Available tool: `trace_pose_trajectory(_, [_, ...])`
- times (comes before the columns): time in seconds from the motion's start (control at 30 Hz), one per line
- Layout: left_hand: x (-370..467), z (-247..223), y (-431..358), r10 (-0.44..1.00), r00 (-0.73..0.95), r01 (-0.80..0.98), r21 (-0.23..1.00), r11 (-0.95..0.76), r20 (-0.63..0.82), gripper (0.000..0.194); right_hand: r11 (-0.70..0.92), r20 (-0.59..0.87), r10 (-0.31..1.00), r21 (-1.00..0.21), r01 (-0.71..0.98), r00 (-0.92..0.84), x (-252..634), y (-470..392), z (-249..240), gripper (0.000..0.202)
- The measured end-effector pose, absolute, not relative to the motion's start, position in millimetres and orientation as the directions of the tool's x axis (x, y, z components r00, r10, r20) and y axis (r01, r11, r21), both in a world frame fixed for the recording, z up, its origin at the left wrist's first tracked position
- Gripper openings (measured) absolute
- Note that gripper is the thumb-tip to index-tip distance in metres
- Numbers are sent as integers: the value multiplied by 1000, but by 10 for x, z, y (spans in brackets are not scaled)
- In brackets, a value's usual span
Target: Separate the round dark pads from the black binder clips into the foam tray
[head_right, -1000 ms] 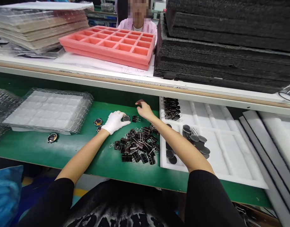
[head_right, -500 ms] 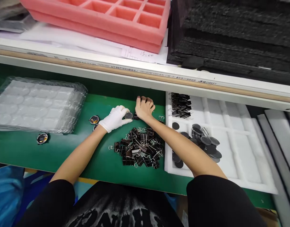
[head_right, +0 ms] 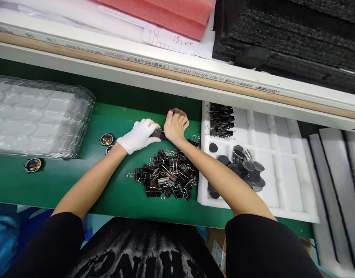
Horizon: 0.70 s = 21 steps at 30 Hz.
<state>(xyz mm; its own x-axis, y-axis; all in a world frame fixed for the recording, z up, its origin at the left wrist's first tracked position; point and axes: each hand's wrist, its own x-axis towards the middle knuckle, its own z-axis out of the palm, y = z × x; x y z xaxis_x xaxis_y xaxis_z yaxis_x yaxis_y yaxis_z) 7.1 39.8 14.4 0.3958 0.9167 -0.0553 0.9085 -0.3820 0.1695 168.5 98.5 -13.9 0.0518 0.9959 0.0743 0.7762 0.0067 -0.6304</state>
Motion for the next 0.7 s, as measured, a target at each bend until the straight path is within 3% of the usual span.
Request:
trace_pose_trajectory(0.33, [67, 62, 408, 925, 379, 912, 167, -373, -3, 53, -34, 51, 995, -643, 765, 88, 1643, 1003, -136, 60])
trace_pose_trajectory(0.53, [105, 117, 305, 942, 332, 928, 159, -337, 58, 49, -142, -54, 987, -736, 662, 152, 1686, 1031, 132, 54])
trace_pose_trajectory(0.63, [135, 190, 103, 986, 152, 978, 134, -161, 74, 60, 61, 62, 998, -673, 737, -25, 1930, 849, 391, 50])
trace_pose_trajectory(0.7, [118, 248, -25, 995, 43, 992, 114, -54, 91, 77, 308, 95, 949, -469, 828, -299, 2107, 634, 536, 49])
